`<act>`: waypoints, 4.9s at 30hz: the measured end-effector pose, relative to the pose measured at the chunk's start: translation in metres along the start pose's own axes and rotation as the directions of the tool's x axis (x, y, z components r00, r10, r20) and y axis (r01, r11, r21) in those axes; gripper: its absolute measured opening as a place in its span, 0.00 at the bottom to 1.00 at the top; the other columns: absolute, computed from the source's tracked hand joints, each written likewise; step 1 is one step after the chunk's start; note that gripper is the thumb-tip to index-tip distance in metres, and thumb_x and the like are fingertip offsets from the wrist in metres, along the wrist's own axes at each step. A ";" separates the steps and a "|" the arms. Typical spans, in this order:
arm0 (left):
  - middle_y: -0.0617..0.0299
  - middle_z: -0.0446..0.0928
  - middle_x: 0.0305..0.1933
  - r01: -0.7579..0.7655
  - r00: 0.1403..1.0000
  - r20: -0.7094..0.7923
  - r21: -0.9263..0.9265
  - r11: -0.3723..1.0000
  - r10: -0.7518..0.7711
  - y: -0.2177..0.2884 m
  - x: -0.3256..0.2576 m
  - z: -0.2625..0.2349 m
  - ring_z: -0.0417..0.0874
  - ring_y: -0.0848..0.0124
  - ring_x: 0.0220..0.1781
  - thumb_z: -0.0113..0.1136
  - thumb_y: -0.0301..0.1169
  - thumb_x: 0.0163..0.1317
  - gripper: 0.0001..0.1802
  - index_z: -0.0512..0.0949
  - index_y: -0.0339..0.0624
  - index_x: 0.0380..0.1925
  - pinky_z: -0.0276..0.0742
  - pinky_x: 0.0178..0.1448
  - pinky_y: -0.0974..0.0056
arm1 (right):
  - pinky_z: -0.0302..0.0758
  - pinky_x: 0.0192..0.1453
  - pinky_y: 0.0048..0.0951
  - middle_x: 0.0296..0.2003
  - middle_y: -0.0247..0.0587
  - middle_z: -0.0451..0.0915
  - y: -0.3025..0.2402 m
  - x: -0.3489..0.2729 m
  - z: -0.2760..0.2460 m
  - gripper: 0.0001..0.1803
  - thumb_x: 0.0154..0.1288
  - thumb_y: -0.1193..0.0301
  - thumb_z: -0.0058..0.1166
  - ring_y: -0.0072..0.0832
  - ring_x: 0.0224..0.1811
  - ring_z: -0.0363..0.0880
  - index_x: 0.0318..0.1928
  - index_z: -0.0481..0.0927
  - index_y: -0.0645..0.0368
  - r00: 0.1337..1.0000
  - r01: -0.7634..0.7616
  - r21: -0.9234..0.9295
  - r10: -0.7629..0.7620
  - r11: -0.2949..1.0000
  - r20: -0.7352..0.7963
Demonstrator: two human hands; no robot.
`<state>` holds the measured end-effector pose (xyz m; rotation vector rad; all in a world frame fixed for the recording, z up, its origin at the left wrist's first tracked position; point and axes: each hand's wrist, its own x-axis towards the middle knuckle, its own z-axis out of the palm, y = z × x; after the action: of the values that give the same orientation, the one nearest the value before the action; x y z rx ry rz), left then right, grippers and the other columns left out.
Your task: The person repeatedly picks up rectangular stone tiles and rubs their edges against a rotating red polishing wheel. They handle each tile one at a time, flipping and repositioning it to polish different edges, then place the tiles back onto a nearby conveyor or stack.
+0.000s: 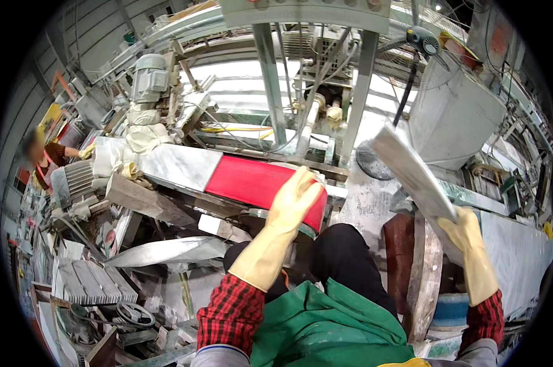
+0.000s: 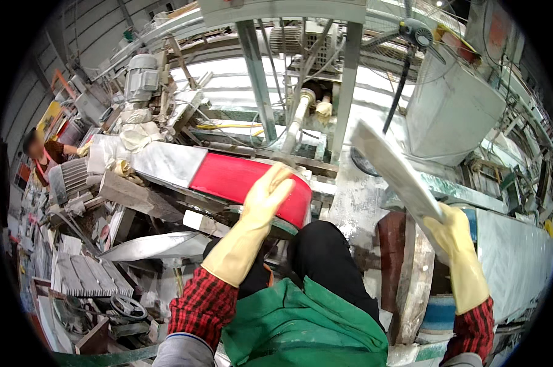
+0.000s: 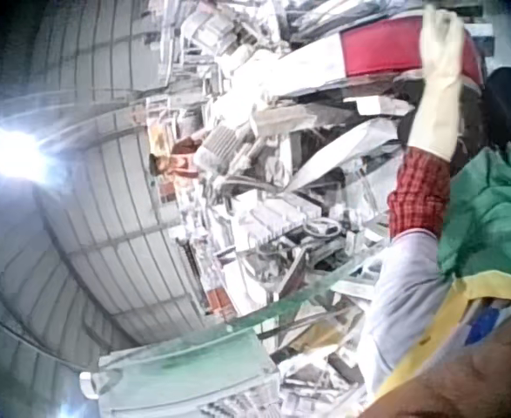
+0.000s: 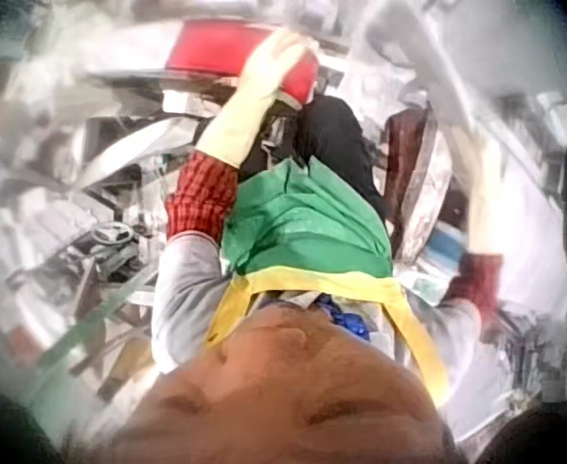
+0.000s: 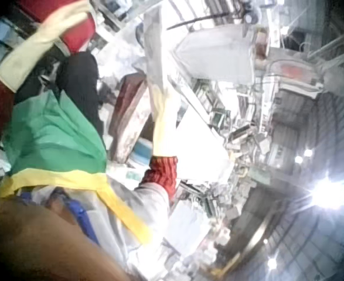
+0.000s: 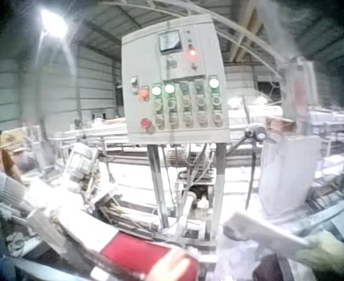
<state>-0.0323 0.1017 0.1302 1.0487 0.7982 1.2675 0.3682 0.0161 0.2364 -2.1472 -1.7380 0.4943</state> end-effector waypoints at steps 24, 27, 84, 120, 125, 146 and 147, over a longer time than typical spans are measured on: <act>0.53 0.75 0.58 -0.347 0.824 -0.508 -0.803 0.484 -0.252 0.037 0.011 -0.088 0.80 0.55 0.55 0.45 0.36 0.71 0.22 0.67 0.37 0.61 0.81 0.55 0.48 | 0.60 0.72 0.34 0.64 0.47 0.71 -0.152 0.127 0.141 0.35 0.66 0.63 0.59 0.34 0.69 0.66 0.68 0.64 0.67 0.970 0.243 0.766 -0.153 0.594 -0.189; 0.53 0.76 0.57 -0.398 0.795 -0.556 -0.779 0.485 -0.241 0.041 0.002 -0.093 0.80 0.54 0.56 0.48 0.36 0.70 0.21 0.69 0.39 0.58 0.79 0.58 0.47 | 0.67 0.68 0.32 0.61 0.43 0.75 -0.164 0.101 0.166 0.32 0.67 0.60 0.58 0.32 0.64 0.72 0.66 0.68 0.65 0.990 -0.140 0.944 0.045 0.297 0.133; 0.42 0.76 0.58 0.146 0.835 -0.455 -0.359 0.922 -0.309 0.022 -0.108 -0.137 0.83 0.61 0.53 0.47 0.48 0.73 0.32 0.68 0.26 0.60 0.82 0.56 0.63 | 0.73 0.51 0.22 0.48 0.36 0.79 -0.134 0.084 0.311 0.21 0.74 0.65 0.49 0.20 0.46 0.76 0.61 0.72 0.63 0.995 -0.063 0.978 -0.068 0.199 0.078; 0.40 0.51 0.76 0.288 0.902 -0.230 0.951 -0.110 0.366 -0.015 -0.031 -0.156 0.47 0.34 0.74 0.44 0.47 0.72 0.30 0.61 0.52 0.71 0.39 0.76 0.41 | 0.72 0.55 0.26 0.55 0.45 0.75 -0.161 0.122 0.261 0.37 0.66 0.63 0.62 0.26 0.51 0.76 0.70 0.61 0.63 0.981 -0.185 0.982 0.066 0.029 0.183; 0.42 0.51 0.76 0.309 0.904 -0.256 0.945 -0.109 0.342 -0.012 -0.026 -0.151 0.46 0.36 0.76 0.44 0.48 0.71 0.31 0.60 0.53 0.72 0.38 0.77 0.41 | 0.67 0.65 0.27 0.60 0.40 0.75 -0.129 0.134 0.257 0.29 0.71 0.59 0.55 0.27 0.60 0.74 0.67 0.68 0.56 0.981 -0.015 0.997 0.191 -0.074 0.029; 0.44 0.58 0.74 0.429 0.624 -0.474 0.872 0.235 0.621 -0.017 -0.006 -0.163 0.54 0.50 0.76 0.39 0.44 0.75 0.24 0.68 0.51 0.66 0.40 0.77 0.47 | 0.75 0.53 0.25 0.49 0.42 0.81 -0.194 0.171 0.211 0.27 0.70 0.60 0.55 0.25 0.49 0.79 0.63 0.71 0.61 0.927 -0.133 0.972 -0.323 0.193 0.191; 0.45 0.58 0.74 0.441 0.646 -0.464 0.875 0.200 0.606 -0.020 -0.004 -0.164 0.53 0.50 0.77 0.38 0.44 0.75 0.24 0.68 0.51 0.66 0.40 0.77 0.47 | 0.74 0.39 0.20 0.39 0.34 0.84 -0.207 0.155 0.199 0.25 0.66 0.61 0.57 0.18 0.38 0.79 0.58 0.77 0.64 0.941 -0.136 0.988 -0.303 0.073 0.152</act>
<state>-0.1773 0.1270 0.0541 1.5561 2.6128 1.2092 0.1269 0.2173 0.1472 -0.8598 -0.9254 1.5445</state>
